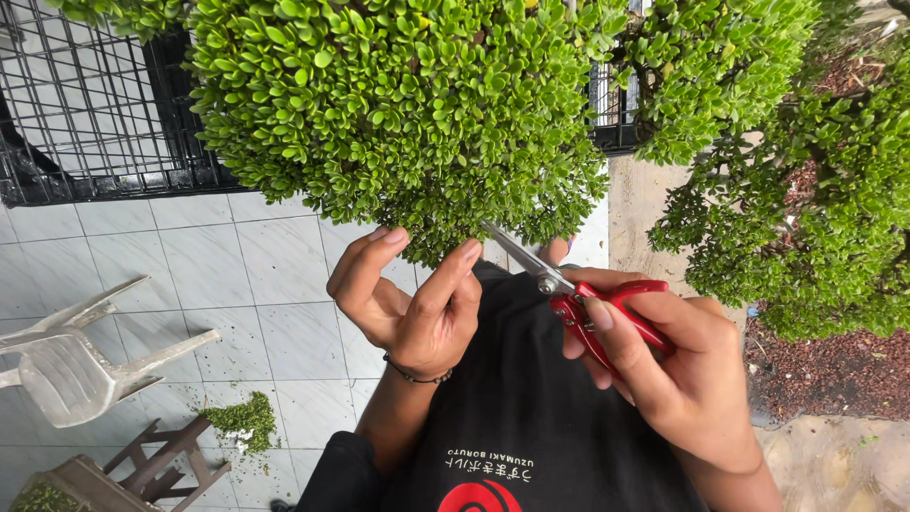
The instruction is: The person trims the leaves of a bonsai tree using red-handled pruning shears. They hold the foliage with one hand while cutting with the other, working around the tree's canopy.
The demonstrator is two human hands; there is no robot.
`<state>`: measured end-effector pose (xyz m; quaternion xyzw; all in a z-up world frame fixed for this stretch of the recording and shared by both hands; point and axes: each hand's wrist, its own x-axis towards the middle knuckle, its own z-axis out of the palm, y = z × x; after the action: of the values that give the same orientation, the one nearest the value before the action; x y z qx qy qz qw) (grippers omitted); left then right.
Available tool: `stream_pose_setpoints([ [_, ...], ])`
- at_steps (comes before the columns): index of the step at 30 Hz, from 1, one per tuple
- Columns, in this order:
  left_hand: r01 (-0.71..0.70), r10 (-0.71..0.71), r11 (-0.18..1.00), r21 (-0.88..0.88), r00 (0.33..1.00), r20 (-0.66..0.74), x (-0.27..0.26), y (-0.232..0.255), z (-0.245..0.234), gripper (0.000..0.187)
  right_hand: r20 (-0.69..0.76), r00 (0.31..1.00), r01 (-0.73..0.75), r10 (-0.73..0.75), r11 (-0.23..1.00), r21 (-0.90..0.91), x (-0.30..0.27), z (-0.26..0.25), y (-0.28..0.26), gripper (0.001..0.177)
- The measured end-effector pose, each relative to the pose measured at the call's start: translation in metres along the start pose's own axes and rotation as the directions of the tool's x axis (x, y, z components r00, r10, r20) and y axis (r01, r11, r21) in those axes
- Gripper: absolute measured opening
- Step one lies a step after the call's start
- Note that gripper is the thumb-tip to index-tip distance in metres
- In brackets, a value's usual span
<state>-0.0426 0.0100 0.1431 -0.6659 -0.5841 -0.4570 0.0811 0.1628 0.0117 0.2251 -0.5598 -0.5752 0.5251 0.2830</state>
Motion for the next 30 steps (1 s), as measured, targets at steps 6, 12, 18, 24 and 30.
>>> stream_pose_setpoints([
  [6,0.001,-0.001,1.000,-0.004,1.000,-0.016,0.0014,-0.0006,0.0012,0.012,0.013,1.000,-0.003,0.003,1.000,0.008,0.0027,0.0013,-0.0023,0.038],
  [12,0.003,-0.003,1.000,-0.010,1.000,-0.015,0.0008,-0.0006,0.0015,0.015,-0.026,1.000,0.001,0.000,0.999,0.054,-0.0026,-0.0008,-0.0040,0.035],
  [18,0.005,-0.005,1.000,-0.005,1.000,-0.028,0.0004,-0.0003,0.0030,0.012,0.016,1.000,0.009,-0.009,1.000,-0.005,0.0056,0.0005,-0.0028,0.038],
  [24,0.003,-0.003,1.000,-0.016,1.000,-0.029,0.0007,0.0002,0.0023,0.015,-0.009,1.000,0.002,-0.002,0.999,0.053,-0.0020,-0.0009,-0.0032,0.038],
  [30,0.003,-0.004,1.000,-0.008,0.999,-0.045,0.0000,0.0009,0.0033,0.014,0.015,1.000,0.018,-0.018,1.000,-0.025,0.0026,-0.0010,-0.0043,0.040],
])
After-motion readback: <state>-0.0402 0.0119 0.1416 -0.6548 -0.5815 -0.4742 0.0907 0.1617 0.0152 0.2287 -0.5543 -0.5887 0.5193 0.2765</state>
